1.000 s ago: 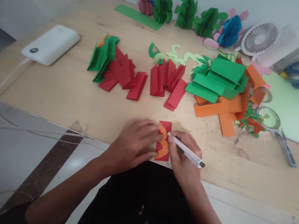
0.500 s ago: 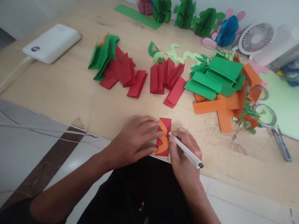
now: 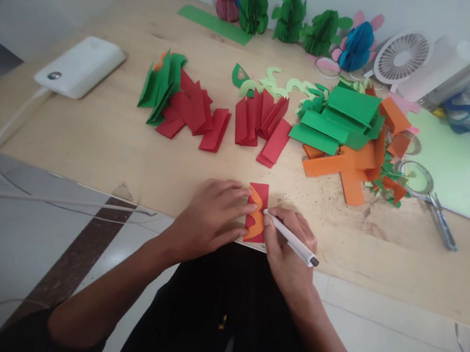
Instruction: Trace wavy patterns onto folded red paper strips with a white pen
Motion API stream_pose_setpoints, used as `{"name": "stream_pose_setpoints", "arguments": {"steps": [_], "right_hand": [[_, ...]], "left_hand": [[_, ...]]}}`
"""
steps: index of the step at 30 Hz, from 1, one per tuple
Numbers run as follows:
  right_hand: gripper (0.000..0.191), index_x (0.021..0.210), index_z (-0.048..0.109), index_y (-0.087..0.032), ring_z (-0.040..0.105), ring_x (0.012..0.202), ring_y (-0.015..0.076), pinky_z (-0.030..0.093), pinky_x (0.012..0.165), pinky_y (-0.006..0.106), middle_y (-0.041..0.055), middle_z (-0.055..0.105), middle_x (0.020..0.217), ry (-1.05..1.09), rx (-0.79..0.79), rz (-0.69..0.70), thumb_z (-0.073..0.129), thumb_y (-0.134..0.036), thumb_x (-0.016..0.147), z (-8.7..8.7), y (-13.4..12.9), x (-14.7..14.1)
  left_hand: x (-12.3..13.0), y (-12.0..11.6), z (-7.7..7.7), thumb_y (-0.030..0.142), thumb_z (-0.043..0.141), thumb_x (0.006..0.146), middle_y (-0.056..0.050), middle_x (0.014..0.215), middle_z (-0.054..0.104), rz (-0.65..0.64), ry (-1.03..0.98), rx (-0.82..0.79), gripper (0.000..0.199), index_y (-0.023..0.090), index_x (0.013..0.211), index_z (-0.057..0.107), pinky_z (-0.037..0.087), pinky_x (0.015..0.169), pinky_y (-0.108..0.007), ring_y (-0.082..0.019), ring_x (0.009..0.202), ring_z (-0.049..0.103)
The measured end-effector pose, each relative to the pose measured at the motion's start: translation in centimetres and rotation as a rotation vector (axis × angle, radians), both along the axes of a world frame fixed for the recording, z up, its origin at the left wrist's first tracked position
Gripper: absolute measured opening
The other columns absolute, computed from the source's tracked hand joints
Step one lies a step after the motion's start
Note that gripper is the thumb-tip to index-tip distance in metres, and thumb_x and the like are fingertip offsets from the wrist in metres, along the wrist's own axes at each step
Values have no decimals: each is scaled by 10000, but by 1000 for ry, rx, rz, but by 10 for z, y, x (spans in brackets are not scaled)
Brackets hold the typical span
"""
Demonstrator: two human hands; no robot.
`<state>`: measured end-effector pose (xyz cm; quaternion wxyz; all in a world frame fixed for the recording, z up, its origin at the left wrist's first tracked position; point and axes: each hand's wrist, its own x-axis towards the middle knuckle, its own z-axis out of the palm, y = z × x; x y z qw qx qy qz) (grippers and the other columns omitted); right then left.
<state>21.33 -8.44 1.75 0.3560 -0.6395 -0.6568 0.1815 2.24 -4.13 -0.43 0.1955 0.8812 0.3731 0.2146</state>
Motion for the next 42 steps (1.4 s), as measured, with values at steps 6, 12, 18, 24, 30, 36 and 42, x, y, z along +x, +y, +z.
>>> {"name": "stream_pose_setpoints", "arguments": {"steps": [6,12,18,24,30,36,42], "right_hand": [[91,897,657,-245,662,777,166,529,740,317,12,731,858,3,9,18,581,-285,927,2,-2,-2],[97,896,664,-242,656,751,169,514,701,315,11,724,834,71,-45,-3,599,-313,912,-1,-2,0],[132,873,665,-228,633,678,151,495,632,283,10,701,793,201,-110,-11,617,-350,891,-2,3,3],[131,854,664,-228,602,639,136,466,591,265,-3,665,733,218,-135,-7,623,-349,883,-2,4,4],[159,880,655,-225,589,613,135,433,531,256,9,665,737,254,-164,3,611,-377,894,-6,2,5],[150,872,660,-228,592,623,137,427,537,262,17,686,767,234,-160,-11,617,-371,886,-6,3,6],[141,870,665,-230,600,643,144,448,571,278,25,700,796,227,-155,-13,615,-362,882,-6,3,5]], "left_hand": [[0,0,-1,367,528,936,-129,1357,585,-3,4,0,373,184,1236,653,313,1097,-554,-322,1305,451],[0,0,-2,376,543,930,-116,1360,585,0,11,10,365,204,1233,650,314,1098,-539,-319,1310,447],[0,0,-4,381,541,931,-114,1359,588,11,7,18,357,203,1219,657,311,1102,-536,-320,1313,451],[1,0,-4,378,543,928,-109,1368,582,9,14,8,350,210,1214,653,301,1102,-538,-321,1317,445],[1,0,-5,395,563,913,-106,1380,579,28,-2,-29,436,182,1293,568,277,1121,-519,-311,1331,428],[3,1,-3,392,601,878,-102,1363,587,49,7,-75,399,183,1216,562,282,1121,-504,-302,1338,421],[1,1,-2,388,581,898,-102,1365,586,23,10,-47,307,190,1131,605,293,1110,-518,-309,1336,426]]}}
